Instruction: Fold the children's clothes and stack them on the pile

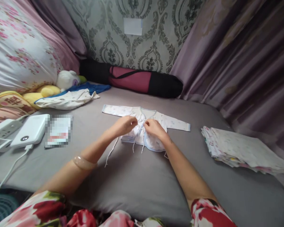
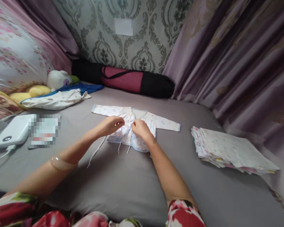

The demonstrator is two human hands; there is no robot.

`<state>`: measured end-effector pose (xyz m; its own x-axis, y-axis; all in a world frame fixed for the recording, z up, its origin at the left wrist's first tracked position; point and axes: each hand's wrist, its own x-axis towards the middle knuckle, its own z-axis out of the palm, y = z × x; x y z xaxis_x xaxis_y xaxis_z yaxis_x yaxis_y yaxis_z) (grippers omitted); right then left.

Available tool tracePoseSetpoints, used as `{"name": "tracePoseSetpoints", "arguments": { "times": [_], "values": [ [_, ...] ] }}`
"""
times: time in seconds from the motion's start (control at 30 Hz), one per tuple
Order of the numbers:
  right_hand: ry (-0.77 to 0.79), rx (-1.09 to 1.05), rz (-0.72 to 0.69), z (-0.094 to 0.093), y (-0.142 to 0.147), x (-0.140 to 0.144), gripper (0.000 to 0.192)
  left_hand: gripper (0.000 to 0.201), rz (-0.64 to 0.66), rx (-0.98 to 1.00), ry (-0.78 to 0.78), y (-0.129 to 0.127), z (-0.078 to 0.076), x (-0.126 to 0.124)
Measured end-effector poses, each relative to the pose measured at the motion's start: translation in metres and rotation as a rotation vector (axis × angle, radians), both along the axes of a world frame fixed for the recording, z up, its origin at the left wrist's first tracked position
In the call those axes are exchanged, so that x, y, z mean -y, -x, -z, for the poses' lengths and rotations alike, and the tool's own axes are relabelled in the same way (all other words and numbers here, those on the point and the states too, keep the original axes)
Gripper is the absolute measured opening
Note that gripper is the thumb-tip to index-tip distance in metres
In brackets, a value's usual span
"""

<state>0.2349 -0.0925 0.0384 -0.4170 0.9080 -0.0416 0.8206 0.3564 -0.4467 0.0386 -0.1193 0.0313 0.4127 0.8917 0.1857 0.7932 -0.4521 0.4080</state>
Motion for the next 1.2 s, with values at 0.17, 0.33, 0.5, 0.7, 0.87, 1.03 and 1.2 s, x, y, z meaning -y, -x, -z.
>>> {"name": "tracePoseSetpoints", "arguments": {
  "times": [0.17, 0.33, 0.5, 0.7, 0.87, 1.03, 1.2],
  "values": [
    [0.084, 0.112, 0.048, 0.007, -0.01, 0.032, 0.02, 0.011, -0.036, -0.044, 0.088, -0.036, 0.015, 0.025],
    [0.121, 0.188, 0.06, 0.002, -0.002, 0.046, 0.036, 0.024, -0.19, -0.078, 0.075, -0.03, 0.028, 0.031],
    [0.029, 0.244, 0.131, 0.004, 0.007, 0.052, 0.036, 0.015, -0.302, -0.14, 0.041, -0.031, 0.025, 0.031],
    [0.35, -0.157, 0.123, 0.015, -0.017, 0.021, 0.014, 0.019, -0.368, 0.049, 0.109, -0.03, 0.02, 0.024],
    [0.745, -0.763, 0.304, 0.011, -0.033, -0.002, 0.014, 0.022, -0.417, 0.272, 0.095, -0.03, 0.004, 0.021],
    [0.845, -0.96, 0.338, 0.0, -0.029, 0.0, 0.022, 0.024, -0.36, 0.295, 0.132, -0.045, 0.006, 0.022],
    [0.815, -0.957, 0.344, 0.0, -0.02, 0.005, 0.022, 0.025, -0.238, 0.232, 0.11, -0.06, 0.025, 0.024]
  ]
}}
